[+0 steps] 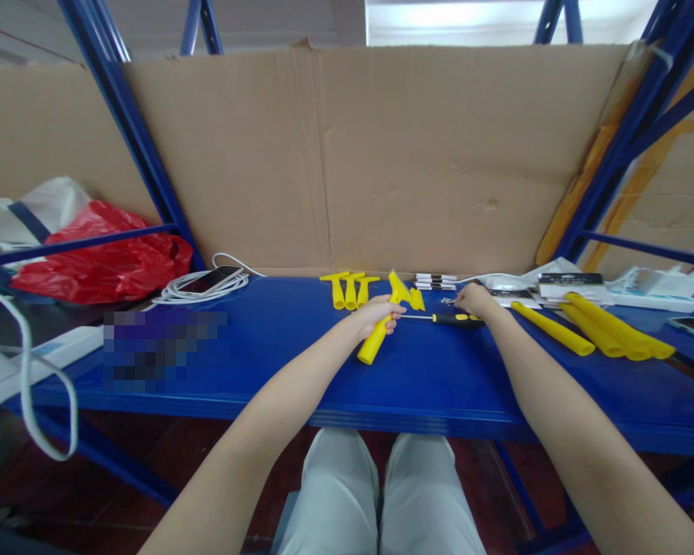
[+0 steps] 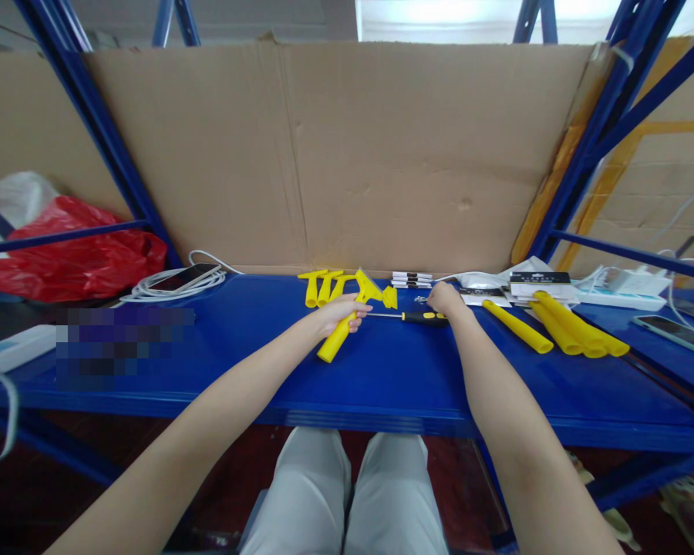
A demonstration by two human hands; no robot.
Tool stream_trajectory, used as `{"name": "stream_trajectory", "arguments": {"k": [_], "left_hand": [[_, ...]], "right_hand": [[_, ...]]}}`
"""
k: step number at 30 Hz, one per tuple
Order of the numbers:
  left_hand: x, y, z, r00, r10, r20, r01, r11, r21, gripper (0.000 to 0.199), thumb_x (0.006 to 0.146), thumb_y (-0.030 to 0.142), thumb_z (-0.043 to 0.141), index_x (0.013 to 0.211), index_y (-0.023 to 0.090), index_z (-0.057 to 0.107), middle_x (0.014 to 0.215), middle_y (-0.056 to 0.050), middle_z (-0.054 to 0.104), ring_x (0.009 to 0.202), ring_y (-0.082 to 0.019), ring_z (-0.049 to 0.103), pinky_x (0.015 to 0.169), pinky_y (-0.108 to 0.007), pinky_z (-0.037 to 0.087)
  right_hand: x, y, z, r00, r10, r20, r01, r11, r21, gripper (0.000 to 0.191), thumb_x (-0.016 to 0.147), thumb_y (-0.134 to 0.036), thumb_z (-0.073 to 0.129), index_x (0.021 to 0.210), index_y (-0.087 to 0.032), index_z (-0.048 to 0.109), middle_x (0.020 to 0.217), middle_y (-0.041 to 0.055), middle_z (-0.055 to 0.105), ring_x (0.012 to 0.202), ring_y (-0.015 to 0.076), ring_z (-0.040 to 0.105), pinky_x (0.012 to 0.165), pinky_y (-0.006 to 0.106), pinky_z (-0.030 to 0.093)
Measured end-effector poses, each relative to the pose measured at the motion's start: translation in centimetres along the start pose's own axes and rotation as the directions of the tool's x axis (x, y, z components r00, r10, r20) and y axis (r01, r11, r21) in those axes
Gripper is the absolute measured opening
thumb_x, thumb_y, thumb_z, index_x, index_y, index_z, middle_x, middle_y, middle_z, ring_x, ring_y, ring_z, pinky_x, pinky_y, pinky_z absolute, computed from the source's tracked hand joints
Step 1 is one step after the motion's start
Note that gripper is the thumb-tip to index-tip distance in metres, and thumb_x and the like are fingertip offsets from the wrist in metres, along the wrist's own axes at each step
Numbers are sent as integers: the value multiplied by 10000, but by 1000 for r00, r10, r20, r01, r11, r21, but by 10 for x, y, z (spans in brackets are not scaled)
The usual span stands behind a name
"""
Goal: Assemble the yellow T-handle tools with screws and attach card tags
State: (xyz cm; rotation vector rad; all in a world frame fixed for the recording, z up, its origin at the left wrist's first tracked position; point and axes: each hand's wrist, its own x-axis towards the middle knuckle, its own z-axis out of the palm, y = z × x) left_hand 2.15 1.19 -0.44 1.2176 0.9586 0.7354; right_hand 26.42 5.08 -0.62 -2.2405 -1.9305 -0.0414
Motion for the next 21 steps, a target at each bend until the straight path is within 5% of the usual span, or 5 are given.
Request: {"name": "stream_trajectory", "arguments": {"k": [16, 21], "left_hand": [[-4, 3, 2, 999, 8, 32, -8, 1000, 8, 226, 819, 53, 526, 832, 215, 369, 498, 120, 379, 296, -40, 334, 345, -166, 253], [-6, 4, 2, 998, 42, 53, -43, 999, 10, 214, 814, 45, 528, 782, 206, 391, 492, 111, 387, 292, -35, 337, 343, -156, 262]], "right_hand": [[2, 2, -1, 998, 8, 68, -6, 1000, -18, 227, 778, -93, 509, 862, -84, 719, 886, 176, 711, 919, 248, 675, 768, 259, 482], [-7, -15, -10, 985, -172, -14, 172, 975, 139, 207, 800, -92, 480, 743, -131, 676, 811, 87, 710, 813, 191, 661, 728, 224, 471]]}}
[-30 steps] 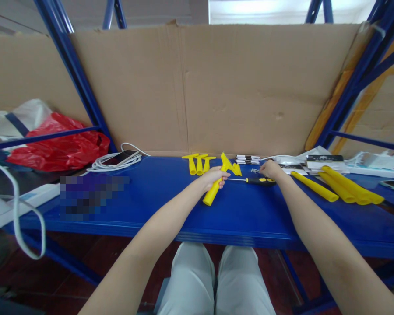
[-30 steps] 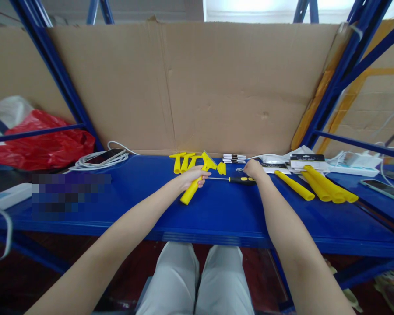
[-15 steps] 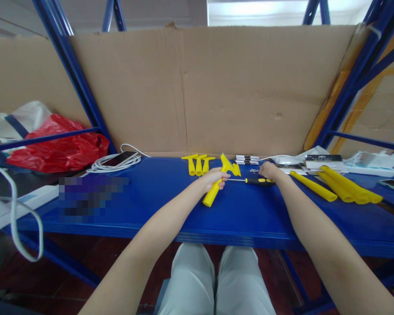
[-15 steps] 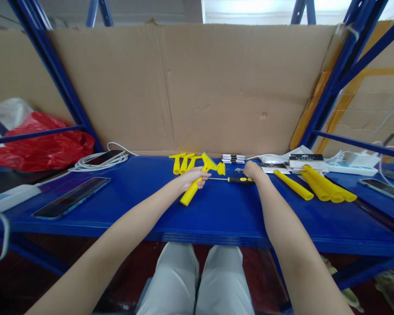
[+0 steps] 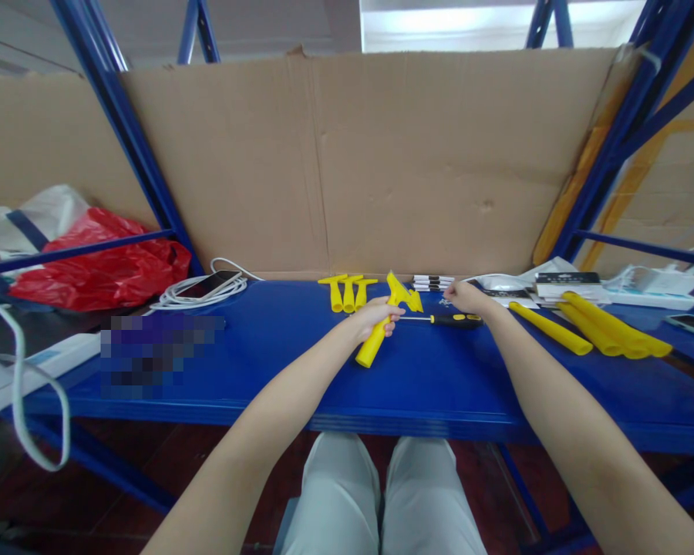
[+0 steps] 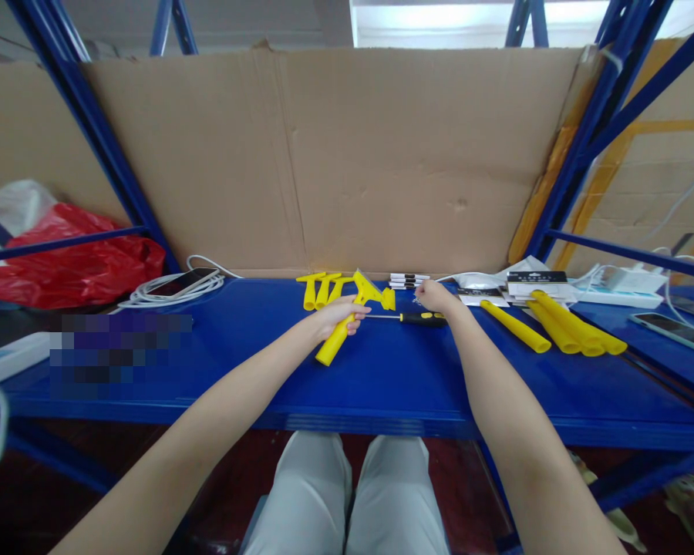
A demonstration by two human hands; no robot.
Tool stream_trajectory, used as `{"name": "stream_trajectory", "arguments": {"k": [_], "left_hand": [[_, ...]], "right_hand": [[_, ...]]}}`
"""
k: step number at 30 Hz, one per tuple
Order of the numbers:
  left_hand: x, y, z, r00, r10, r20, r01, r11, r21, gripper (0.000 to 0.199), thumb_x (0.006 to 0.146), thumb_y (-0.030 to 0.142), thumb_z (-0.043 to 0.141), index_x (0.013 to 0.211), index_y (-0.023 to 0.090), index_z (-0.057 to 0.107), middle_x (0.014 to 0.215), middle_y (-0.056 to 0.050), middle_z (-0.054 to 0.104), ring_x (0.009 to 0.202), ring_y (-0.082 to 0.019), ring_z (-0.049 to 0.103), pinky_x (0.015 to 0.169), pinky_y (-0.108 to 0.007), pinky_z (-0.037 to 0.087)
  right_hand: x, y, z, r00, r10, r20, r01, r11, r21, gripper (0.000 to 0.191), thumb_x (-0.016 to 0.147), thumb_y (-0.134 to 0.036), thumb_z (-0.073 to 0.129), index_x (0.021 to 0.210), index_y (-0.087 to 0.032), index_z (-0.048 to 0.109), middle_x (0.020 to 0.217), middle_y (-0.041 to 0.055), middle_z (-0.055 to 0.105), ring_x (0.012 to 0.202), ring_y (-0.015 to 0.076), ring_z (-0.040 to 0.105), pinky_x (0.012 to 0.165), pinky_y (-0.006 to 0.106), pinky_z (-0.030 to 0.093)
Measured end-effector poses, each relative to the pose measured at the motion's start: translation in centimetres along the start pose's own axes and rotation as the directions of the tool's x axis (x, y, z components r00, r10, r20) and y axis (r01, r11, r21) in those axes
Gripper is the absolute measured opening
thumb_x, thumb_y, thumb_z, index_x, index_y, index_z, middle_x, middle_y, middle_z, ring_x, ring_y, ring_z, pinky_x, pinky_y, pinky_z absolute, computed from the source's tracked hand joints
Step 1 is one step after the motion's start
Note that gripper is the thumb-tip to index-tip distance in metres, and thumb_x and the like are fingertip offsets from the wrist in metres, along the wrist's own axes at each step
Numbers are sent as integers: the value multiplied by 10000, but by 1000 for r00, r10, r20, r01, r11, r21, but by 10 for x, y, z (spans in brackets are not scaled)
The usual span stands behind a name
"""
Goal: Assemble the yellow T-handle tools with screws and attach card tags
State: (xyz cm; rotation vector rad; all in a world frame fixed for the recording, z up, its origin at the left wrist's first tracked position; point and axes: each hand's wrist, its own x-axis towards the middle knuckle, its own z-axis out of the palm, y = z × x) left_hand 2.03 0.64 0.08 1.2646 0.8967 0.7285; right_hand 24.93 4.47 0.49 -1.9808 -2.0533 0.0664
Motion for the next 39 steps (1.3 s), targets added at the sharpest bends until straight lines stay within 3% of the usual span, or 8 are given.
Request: {"name": "stream_trajectory", "arguments": {"k": [4, 9, 19, 26, 30, 34, 36, 39], "left_hand": [[0, 1, 1, 1000, 3, 8, -4, 1000, 7, 211, 821, 59, 536, 784, 207, 390, 490, 112, 400, 290, -28, 341, 347, -141, 265], [-3, 4, 4, 1000, 12, -5, -12, 999, 35, 197, 839, 46, 485, 797, 210, 383, 482, 112, 400, 284, -36, 347, 343, -153, 276], [-3, 4, 1, 1000, 17, 7, -18, 1000, 24, 182, 825, 41, 506, 840, 205, 429, 487, 113, 393, 286, -38, 350, 347, -157, 283], [-2, 3, -2, 999, 23, 36, -23, 1000, -9, 182, 829, 41, 523, 872, 207, 460, 475, 110, 395, 288, -37, 348, 346, -149, 281], [-4, 4, 0, 999, 31, 35, -31, 999, -19, 177, 827, 52, 540, 864, 204, 458, 476, 113, 388, 288, -30, 345, 350, -146, 281], [-4, 6, 1, 999, 32, 15, -32, 999, -28, 181, 822, 54, 541, 854, 205, 446, 476, 116, 387, 286, -32, 344, 347, -148, 278], [-4, 6, 1, 999, 35, 10, -35, 999, -34, 179, 826, 45, 522, 840, 203, 440, 471, 114, 387, 285, -35, 340, 344, -149, 275], [-4, 7, 1, 999, 40, 6, -39, 998, -39, 172, 833, 37, 493, 834, 201, 440, 465, 111, 386, 284, -38, 335, 345, -154, 275]], "right_hand": [[-2, -28, 0, 974, -204, -102, 223, 942, 250, 141, 804, -153, 524, 736, -149, 647, 809, 55, 701, 768, 166, 632, 737, 240, 475], [-5, -47, 6, 945, -305, -118, 327, 852, 409, 88, 761, -130, 564, 710, -158, 630, 829, 51, 699, 769, 148, 630, 752, 235, 477], [-7, -51, 9, 957, -242, -161, 290, 830, 477, 96, 749, -103, 584, 686, -165, 621, 882, 44, 704, 834, 142, 633, 815, 233, 462], [-9, -54, 11, 985, -143, -97, 172, 782, 600, 61, 775, -163, 604, 716, -165, 613, 843, 48, 693, 808, 146, 618, 809, 265, 474], [-5, -52, 19, 989, -75, -131, 143, 736, 662, 71, 755, -183, 649, 803, -171, 598, 870, 47, 676, 819, 143, 617, 811, 285, 490], [-1, -51, 27, 988, -51, -147, 142, 682, 717, 210, 757, -183, 657, 953, -171, 582, 1057, 83, 652, 973, 152, 614, 892, 309, 481], [-1, -52, 26, 988, -54, -141, 138, 699, 702, 272, 783, -209, 639, 1044, -166, 573, 1163, 113, 625, 1063, 165, 595, 930, 318, 466], [-4, -49, 17, 985, -92, -145, 159, 811, 563, 349, 827, -288, 602, 1151, -161, 571, 1258, 142, 593, 1162, 198, 557, 984, 344, 428]]}}
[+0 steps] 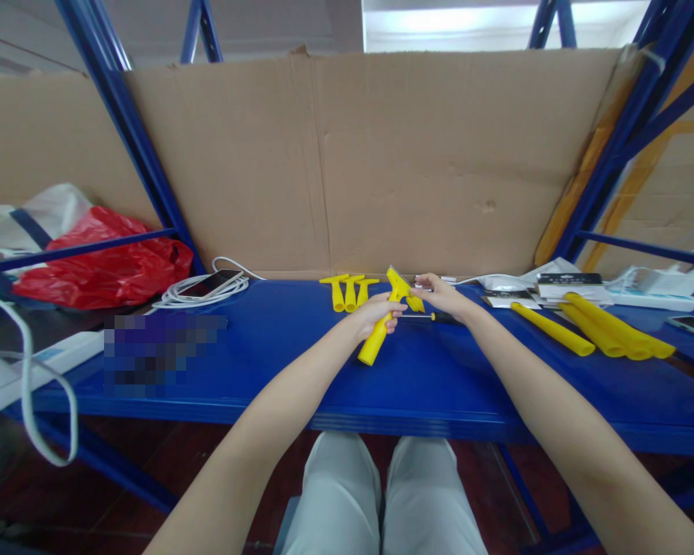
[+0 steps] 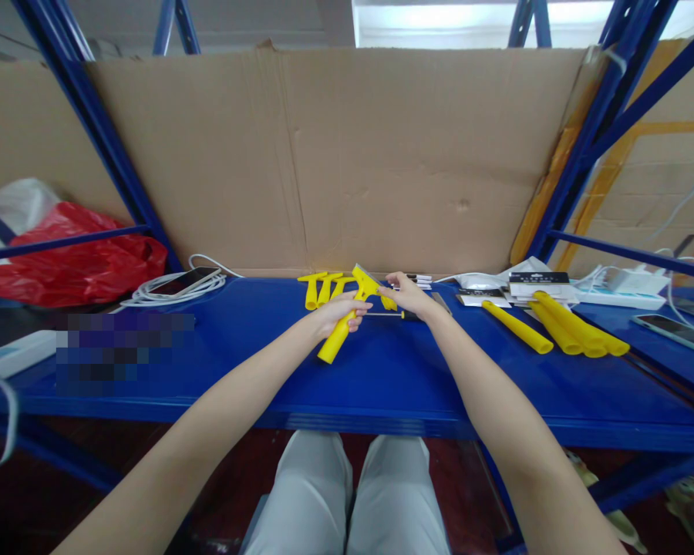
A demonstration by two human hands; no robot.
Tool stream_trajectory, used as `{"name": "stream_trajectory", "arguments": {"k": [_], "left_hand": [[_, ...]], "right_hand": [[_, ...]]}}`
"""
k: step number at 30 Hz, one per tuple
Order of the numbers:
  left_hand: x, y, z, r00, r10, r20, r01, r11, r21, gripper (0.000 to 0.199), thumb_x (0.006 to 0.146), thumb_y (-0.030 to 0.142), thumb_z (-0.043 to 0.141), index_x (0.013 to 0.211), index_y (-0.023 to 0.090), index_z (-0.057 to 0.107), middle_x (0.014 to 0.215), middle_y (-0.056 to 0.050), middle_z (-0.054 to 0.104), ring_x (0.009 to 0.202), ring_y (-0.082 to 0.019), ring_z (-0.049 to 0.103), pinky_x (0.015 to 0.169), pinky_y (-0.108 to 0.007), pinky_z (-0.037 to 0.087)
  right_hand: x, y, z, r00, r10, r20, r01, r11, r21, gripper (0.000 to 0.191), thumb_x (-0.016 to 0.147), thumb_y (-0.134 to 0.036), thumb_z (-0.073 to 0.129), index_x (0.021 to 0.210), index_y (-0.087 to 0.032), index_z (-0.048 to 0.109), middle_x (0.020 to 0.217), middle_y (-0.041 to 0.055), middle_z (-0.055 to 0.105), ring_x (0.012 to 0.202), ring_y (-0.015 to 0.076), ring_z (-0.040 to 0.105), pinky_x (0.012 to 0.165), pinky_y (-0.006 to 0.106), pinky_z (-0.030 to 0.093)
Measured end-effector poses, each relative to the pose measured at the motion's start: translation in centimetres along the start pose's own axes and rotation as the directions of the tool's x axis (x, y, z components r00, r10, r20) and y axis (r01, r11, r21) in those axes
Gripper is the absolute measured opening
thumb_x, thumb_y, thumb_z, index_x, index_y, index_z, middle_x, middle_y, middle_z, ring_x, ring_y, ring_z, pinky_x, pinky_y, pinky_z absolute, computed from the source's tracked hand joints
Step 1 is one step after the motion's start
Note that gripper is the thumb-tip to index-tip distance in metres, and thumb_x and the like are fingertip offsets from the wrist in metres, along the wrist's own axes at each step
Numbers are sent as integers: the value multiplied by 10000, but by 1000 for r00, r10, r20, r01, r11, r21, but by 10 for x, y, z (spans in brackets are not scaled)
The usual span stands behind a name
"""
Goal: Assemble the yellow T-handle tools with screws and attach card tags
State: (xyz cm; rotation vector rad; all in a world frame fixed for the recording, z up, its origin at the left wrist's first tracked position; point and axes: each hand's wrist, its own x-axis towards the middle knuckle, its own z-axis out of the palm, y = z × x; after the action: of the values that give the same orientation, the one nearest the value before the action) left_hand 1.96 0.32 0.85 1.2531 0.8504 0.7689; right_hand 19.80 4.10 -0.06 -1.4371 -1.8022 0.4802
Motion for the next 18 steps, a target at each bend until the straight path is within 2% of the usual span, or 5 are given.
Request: {"name": "stream_trajectory", "arguments": {"k": [3, 6, 9, 13, 18], "left_hand": [[1, 0, -1, 1000, 1, -26, -1, 1000, -14, 183, 827, 54, 522, 821, 205, 420, 472, 116, 382, 287, -34, 335, 353, -150, 274], [2, 0, -2, 998, 3, -66, -5, 999, -35, 232, 810, 60, 552, 793, 213, 379, 482, 121, 384, 296, -32, 340, 364, -146, 274], [3, 0, -3, 992, 8, -123, -14, 999, -45, 246, 810, 48, 525, 772, 217, 350, 486, 119, 385, 296, -33, 327, 367, -154, 268], [4, 1, -5, 980, 9, -196, -22, 998, -66, 234, 811, 39, 493, 765, 218, 349, 486, 114, 378, 302, -41, 328, 374, -170, 269], [7, -1, -9, 965, 23, -263, -56, 991, -118, 230, 808, 38, 495, 775, 219, 357, 488, 115, 382, 303, -42, 328, 380, -171, 274]], "right_hand": [[-3, 1, -20, 991, -47, 123, 79, 959, -271, 394, 819, -373, 606, 1150, -161, 621, 1260, 141, 604, 1194, 235, 544, 1026, 353, 384], [-5, 12, -42, 951, 24, 309, 125, 883, -452, 500, 710, -477, 694, 1104, -169, 677, 1225, 133, 631, 1170, 281, 561, 991, 350, 417], [-6, 26, -56, 935, 157, 319, 66, 805, -590, 573, 551, -477, 798, 1032, -178, 716, 1166, 136, 659, 1106, 328, 597, 919, 381, 466], [-7, 34, -60, 895, 292, 337, 26, 721, -693, 359, 539, -309, 818, 868, -189, 737, 964, 103, 709, 938, 297, 659, 796, 350, 502], [-10, 26, -65, 929, 213, 303, 25, 779, -627, 211, 590, -213, 778, 789, -194, 713, 834, 63, 703, 799, 234, 662, 708, 301, 501]]}}
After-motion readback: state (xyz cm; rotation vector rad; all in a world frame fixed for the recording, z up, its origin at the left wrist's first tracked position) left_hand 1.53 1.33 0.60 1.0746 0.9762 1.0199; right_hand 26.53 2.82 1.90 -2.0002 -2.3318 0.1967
